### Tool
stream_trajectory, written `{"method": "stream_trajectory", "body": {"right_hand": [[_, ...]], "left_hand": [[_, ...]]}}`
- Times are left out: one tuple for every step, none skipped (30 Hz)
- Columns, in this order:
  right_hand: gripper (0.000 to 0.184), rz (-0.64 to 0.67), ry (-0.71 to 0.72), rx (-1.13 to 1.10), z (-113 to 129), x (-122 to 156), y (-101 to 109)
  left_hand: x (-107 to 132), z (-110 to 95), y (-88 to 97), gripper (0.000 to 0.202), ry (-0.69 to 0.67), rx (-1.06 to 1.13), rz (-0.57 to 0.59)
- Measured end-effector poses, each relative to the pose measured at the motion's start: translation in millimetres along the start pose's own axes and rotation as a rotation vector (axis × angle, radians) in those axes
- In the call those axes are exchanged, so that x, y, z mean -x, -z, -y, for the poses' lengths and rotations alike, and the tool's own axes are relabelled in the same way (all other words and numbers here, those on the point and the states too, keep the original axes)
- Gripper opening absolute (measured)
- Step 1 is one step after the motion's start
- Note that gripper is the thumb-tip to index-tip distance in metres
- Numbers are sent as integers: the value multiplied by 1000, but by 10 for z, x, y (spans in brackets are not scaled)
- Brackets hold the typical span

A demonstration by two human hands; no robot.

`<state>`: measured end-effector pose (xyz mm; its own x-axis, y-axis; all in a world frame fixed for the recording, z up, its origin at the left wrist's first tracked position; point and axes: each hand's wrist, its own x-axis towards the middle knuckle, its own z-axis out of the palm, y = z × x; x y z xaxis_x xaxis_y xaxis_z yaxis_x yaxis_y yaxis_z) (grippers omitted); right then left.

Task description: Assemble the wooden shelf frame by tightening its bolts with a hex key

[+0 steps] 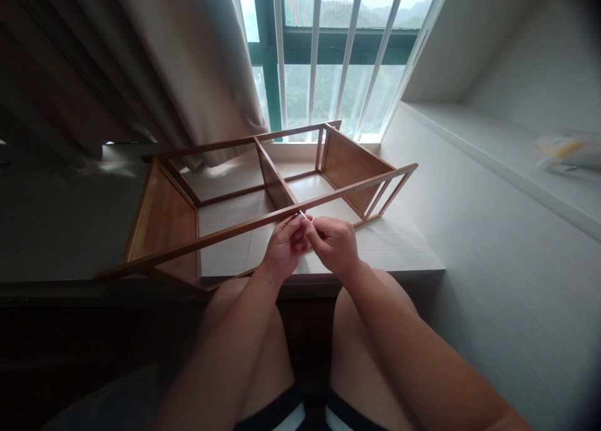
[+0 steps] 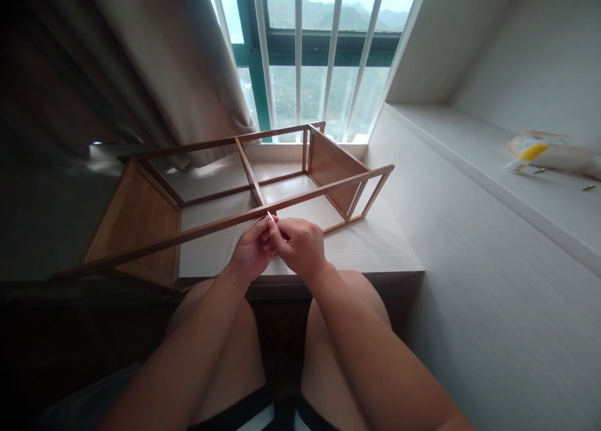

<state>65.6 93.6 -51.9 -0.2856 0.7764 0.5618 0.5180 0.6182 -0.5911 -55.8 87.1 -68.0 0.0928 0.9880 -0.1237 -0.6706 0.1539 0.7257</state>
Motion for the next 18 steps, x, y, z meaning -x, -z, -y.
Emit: {"method": "stream_trajectory", "body": {"right_hand": [[42,-18,19,60,-13,-10,13],[43,-28,33,105,-23,-19,25],[43,-28,42,136,-28,-25,36],[42,-15,46,152,-28,-30,46],[42,7,44,160,-24,-33,54],[41,32,37,163,-16,-34,62],[40,57,26,164,-7,-33,67],[40,79,13,163,3,-31,70],[39,97,2,156,12,-29,68],[40,111,-8,139,20,-25,62],[40,122,-21,106,27,-20,50],[41,130,-38,55,32,-14,32],[43,133,-63,-9,37,-7,10],[44,134,-99,-83,42,1,-17],[46,135,-143,-164,48,11,-47],[48,134,-189,-246,53,21,-78],[49,131,-233,-323,59,31,-108],[50,127,-269,-390,66,40,-135]], "left_hand": [[-1,0,1,29,-3,-8,6],[-2,1,2,29,-4,-15,12],[-4,1,4,29,-3,-20,17],[-6,2,6,29,-4,-21,19],[-8,4,8,29,-5,-20,21],[-11,5,10,29,-8,-17,23],[-13,6,13,29,-11,-14,24],[-15,6,15,29,-14,-13,24],[-16,6,17,28,-17,-13,24],[-16,6,18,28,-17,-15,23],[-15,4,19,28,-15,-17,19],[-13,2,19,29,-13,-16,11],[-10,-1,19,29,-11,-15,1],[-6,-3,18,29,-10,-13,-10],[-2,-6,16,28,-10,-12,-20],[2,-8,14,28,-10,-11,-30],[5,-9,11,28,-9,-10,-39],[8,-10,8,28,-8,-10,-47]]}}
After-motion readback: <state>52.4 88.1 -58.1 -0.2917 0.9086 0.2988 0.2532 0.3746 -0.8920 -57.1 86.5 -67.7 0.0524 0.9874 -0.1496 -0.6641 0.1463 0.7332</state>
